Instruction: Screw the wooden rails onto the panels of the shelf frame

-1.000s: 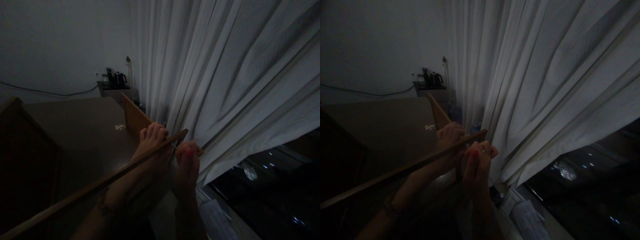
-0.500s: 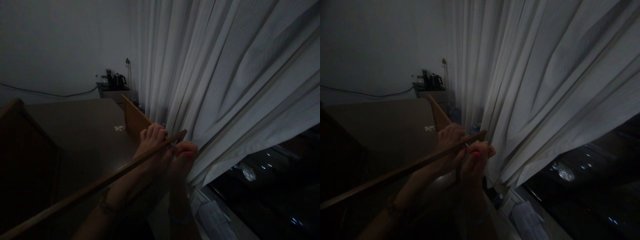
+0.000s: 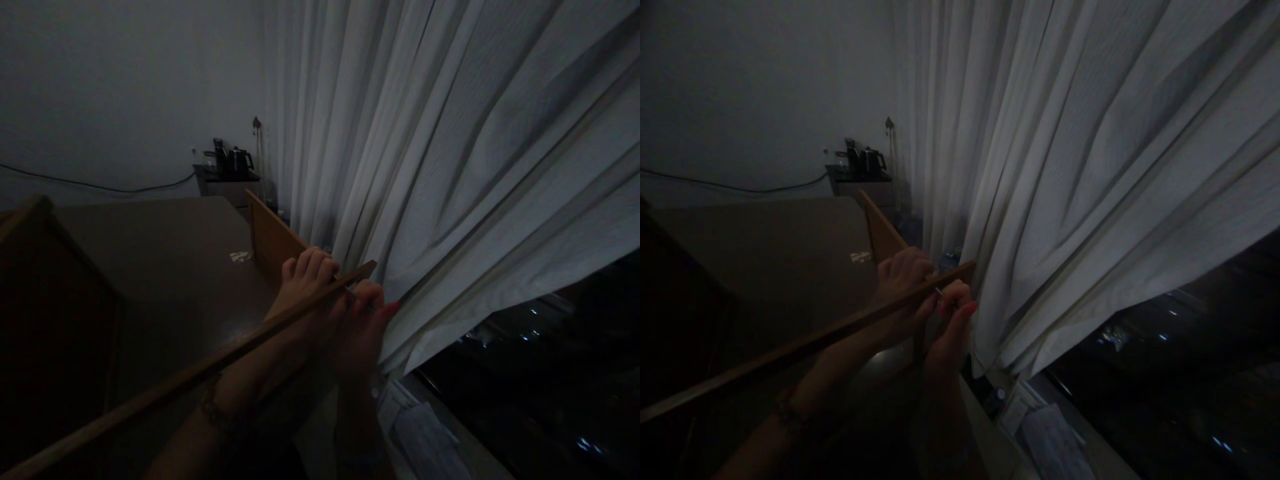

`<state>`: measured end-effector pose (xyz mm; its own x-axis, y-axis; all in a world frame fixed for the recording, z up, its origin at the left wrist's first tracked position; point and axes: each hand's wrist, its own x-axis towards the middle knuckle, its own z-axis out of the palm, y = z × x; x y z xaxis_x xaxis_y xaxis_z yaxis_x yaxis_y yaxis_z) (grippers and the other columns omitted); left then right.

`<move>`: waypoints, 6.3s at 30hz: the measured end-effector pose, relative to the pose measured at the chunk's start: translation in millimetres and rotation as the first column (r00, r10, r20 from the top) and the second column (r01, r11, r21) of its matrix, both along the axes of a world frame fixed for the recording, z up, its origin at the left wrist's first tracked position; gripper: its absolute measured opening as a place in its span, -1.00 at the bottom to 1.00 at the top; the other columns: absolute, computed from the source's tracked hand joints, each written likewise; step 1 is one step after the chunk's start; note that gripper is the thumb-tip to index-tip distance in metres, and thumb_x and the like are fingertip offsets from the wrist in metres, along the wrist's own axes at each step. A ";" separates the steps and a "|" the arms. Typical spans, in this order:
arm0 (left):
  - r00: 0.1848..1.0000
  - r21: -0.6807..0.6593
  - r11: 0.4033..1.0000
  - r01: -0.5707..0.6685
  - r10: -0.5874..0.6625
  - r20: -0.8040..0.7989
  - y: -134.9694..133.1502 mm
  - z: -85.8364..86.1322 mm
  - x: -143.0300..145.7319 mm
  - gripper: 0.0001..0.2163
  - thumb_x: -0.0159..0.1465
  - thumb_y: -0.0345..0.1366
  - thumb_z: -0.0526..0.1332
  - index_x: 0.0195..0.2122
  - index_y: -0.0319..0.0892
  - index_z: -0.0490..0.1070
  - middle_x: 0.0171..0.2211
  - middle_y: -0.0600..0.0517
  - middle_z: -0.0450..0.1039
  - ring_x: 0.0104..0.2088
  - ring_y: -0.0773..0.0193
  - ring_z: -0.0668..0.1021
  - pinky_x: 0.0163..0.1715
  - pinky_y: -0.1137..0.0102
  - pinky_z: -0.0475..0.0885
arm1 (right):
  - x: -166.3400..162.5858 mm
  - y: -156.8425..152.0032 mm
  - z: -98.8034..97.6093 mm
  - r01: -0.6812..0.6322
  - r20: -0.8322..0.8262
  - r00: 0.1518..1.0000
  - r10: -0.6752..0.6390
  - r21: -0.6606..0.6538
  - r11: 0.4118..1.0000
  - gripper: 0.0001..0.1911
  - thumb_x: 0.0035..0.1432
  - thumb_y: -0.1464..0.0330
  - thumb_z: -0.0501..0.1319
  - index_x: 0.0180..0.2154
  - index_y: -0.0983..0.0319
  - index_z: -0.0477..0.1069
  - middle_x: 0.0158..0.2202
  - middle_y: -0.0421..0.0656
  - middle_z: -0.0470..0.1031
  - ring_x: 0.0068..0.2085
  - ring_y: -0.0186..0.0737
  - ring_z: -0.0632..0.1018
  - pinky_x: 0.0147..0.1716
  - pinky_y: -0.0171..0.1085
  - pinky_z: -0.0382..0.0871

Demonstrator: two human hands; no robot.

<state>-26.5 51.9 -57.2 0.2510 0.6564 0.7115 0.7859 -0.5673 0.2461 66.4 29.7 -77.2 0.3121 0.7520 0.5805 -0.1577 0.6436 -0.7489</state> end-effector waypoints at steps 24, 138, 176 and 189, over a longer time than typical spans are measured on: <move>0.999 -0.006 1.000 -0.026 0.026 -0.036 -3.6 3.2 -0.4 -0.84 0.35 -0.21 0.02 -0.10 -0.12 0.23 -0.02 -0.11 0.38 0.11 0.04 0.33 0.01 0.12 0.16 | 29.3 -26.8 -6.2 -0.104 -0.117 0.989 0.088 -0.140 0.985 -0.68 0.20 0.08 0.27 -0.16 0.12 0.28 -0.48 -0.32 0.47 -0.46 -0.35 0.48 -0.41 -0.34 0.34; 0.998 0.035 0.999 -0.035 0.037 -0.048 -10.5 9.2 2.2 -0.85 0.39 -0.19 0.01 -0.16 -0.13 0.25 -0.10 -0.10 0.40 0.03 0.03 0.36 -0.07 0.14 0.18 | 8.5 -7.4 -12.6 0.459 -0.077 0.888 -0.453 0.209 0.864 -0.89 0.29 0.26 0.22 -0.25 0.16 0.38 -0.41 -0.29 0.42 -0.50 -0.41 0.41 -0.47 -0.36 0.29; 0.997 0.029 0.998 -0.056 0.057 -0.047 -5.6 4.3 2.1 -0.85 0.36 -0.18 0.04 -0.15 -0.12 0.24 -0.06 -0.10 0.41 0.08 0.04 0.37 -0.02 0.12 0.18 | 7.4 -25.8 -3.6 -0.120 -0.329 0.941 0.077 -0.112 0.986 -0.69 0.17 0.04 0.30 -0.23 0.11 0.38 -0.46 -0.34 0.46 -0.39 -0.40 0.47 -0.28 -0.36 0.39; 0.996 0.030 0.997 -0.077 0.078 -0.031 -8.0 6.5 4.5 -0.88 0.36 -0.25 0.02 -0.14 -0.11 0.24 -0.06 -0.10 0.42 0.10 0.04 0.36 -0.01 0.13 0.18 | 5.8 -16.8 -29.0 0.271 -0.125 0.954 -0.274 -0.039 0.962 -0.70 0.27 0.10 0.18 -0.27 0.19 0.47 -0.31 -0.19 0.40 -0.25 -0.29 0.45 -0.22 -0.27 0.35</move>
<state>-22.0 43.9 -50.7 0.2232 0.6545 0.7224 0.8350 -0.5107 0.2047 72.2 12.9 -106.3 0.5775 0.6400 0.5069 -0.0743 0.6595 -0.7480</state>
